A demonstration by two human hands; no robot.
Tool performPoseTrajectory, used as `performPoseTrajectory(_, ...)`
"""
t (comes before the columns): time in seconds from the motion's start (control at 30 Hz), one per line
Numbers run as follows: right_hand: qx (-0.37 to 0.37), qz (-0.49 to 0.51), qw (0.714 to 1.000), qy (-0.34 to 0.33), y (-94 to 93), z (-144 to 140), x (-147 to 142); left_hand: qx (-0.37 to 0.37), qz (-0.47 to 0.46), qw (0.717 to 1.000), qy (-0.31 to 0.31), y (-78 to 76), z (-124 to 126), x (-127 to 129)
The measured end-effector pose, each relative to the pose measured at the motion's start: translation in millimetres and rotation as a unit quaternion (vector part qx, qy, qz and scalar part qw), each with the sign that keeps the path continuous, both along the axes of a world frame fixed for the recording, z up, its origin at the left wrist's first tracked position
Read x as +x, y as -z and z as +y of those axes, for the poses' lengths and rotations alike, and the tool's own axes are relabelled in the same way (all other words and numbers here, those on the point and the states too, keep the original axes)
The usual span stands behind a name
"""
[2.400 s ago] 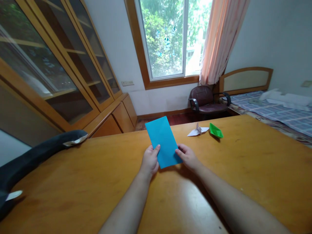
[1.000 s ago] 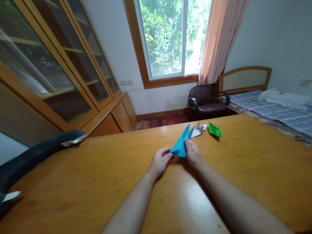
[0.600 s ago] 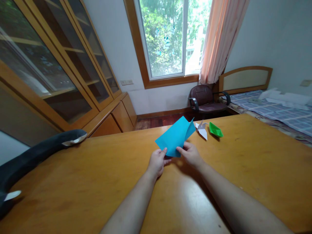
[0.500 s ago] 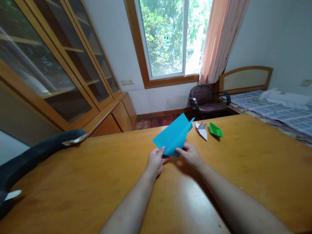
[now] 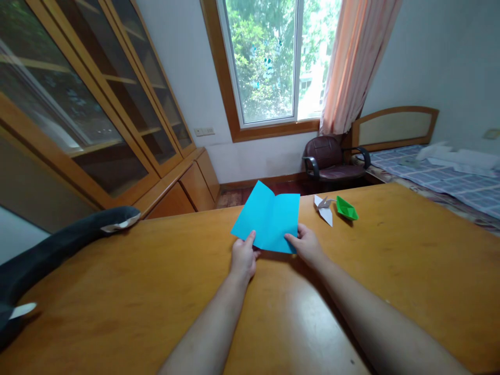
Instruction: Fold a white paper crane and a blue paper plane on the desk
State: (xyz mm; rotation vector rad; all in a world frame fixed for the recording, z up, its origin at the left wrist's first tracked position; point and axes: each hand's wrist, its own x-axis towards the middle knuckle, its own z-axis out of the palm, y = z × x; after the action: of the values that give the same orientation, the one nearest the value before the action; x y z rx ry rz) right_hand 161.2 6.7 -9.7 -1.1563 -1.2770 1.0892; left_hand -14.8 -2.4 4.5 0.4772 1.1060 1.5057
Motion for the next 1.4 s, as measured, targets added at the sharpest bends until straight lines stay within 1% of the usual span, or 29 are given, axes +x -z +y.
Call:
performPoseTrajectory(0.1, -0.016, -0.036, 0.999, 0.025, 2.2, 3.1, 3.2, -0.028, 0.078, 0.997, 0.001, 4.1, 3.1, -6.3)
performPoseTrajectory(0.17, -0.022, -0.091, 0.994, 0.057, 3.0, 4.8, 6.9, -0.038, 0.185, 0.982, -0.011, 7.2, 4.9, -12.7)
performPoseTrajectory(0.2, -0.018, -0.12, 0.99, 0.073, 3.7, 5.6, 8.8, -0.038, 0.252, 0.967, -0.027, 8.3, 5.2, -16.0)
performPoseTrajectory(0.23, -0.008, -0.145, 0.986, 0.083, 4.6, 6.4, 10.5, -0.032, 0.324, 0.944, -0.045, 9.0, 4.8, -19.0)
performPoseTrajectory(0.27, 0.005, -0.165, 0.983, 0.086, 5.8, 7.1, 11.9, -0.021, 0.396, 0.916, -0.062, 9.0, 3.8, -21.4)
performPoseTrajectory(0.3, 0.016, -0.182, 0.98, 0.082, 7.1, 7.7, 12.9, -0.005, 0.467, 0.881, -0.076, 8.3, 2.0, -23.1)
performPoseTrajectory(0.37, 0.022, -0.211, 0.975, 0.067, 9.4, 8.3, 13.8, 0.036, 0.589, 0.803, -0.086, 5.0, -3.0, -23.7)
performPoseTrajectory(0.43, 0.012, -0.238, 0.97, 0.052, 10.8, 8.1, 13.8, 0.085, 0.676, 0.728, -0.079, 0.2, -8.7, -21.2)
performPoseTrajectory(0.47, 0.008, -0.25, 0.967, 0.046, 11.1, 7.9, 13.7, 0.113, 0.703, 0.7, -0.062, -2.3, -11.3, -19.2)
performPoseTrajectory(0.5, 0.007, -0.26, 0.965, 0.041, 11.3, 7.7, 13.7, 0.146, 0.72, 0.678, -0.027, -4.5, -13.6, -16.9)
performPoseTrajectory(0.53, 0.009, -0.267, 0.963, 0.037, 11.3, 7.5, 13.7, 0.18, 0.728, 0.661, 0.024, -6.5, -15.5, -14.4)
performPoseTrajectory(0.6, 0.013, -0.276, 0.961, 0.029, 11.2, 7.4, 13.8, 0.239, 0.721, 0.632, 0.156, -9.3, -18.4, -9.5)
performPoseTrajectory(0.63, 0.016, -0.279, 0.96, 0.025, 11.2, 7.4, 13.9, 0.257, 0.709, 0.619, 0.218, -10.2, -19.6, -7.3)
performPoseTrajectory(0.67, 0.02, -0.282, 0.959, 0.019, 11.2, 7.5, 14.1, 0.266, 0.698, 0.609, 0.268, -10.8, -20.6, -5.3)
performPoseTrajectory(0.7, 0.024, -0.285, 0.958, 0.014, 11.1, 7.5, 14.2, 0.267, 0.69, 0.601, 0.303, -11.2, -21.5, -3.5)
performPoseTrajectory(0.73, 0.026, -0.289, 0.957, 0.009, 11.0, 7.5, 14.3, 0.262, 0.687, 0.596, 0.323, -11.3, -22.2, -2.2)
performPoseTrajectory(0.87, 0.029, -0.304, 0.952, -0.008, 10.0, 7.0, 14.9, 0.223, 0.702, 0.584, 0.342, -7.9, -22.0, -1.9)
performPoseTrajectory(0.93, 0.027, -0.306, 0.952, -0.012, 9.0, 6.8, 15.5, 0.208, 0.702, 0.59, 0.341, -3.7, -19.7, -4.2)
performPoseTrajectory(1.07, 0.032, -0.298, 0.954, -0.019, 5.3, 7.0, 19.0, 0.199, 0.689, 0.612, 0.333, 5.4, -14.1, -8.6)
performPoseTrajectory(1.13, 0.044, -0.29, 0.956, -0.027, 3.4, 7.7, 22.2, 0.198, 0.689, 0.614, 0.33, 8.0, -12.6, -9.5)
performPoseTrajectory(1.2, 0.055, -0.287, 0.956, -0.012, 2.6, 8.9, 25.9, 0.198, 0.69, 0.613, 0.329, 8.7, -12.3, -9.5)
performPoseTrajectory(1.33, 0.065, -0.301, 0.948, 0.074, 4.3, 10.7, 32.4, 0.197, 0.69, 0.614, 0.329, 7.9, -13.2, -9.0)
performPoseTrajectory(1.4, 0.065, -0.316, 0.942, 0.089, 4.8, 10.4, 34.3, 0.194, 0.69, 0.615, 0.33, 7.8, -13.4, -9.1)
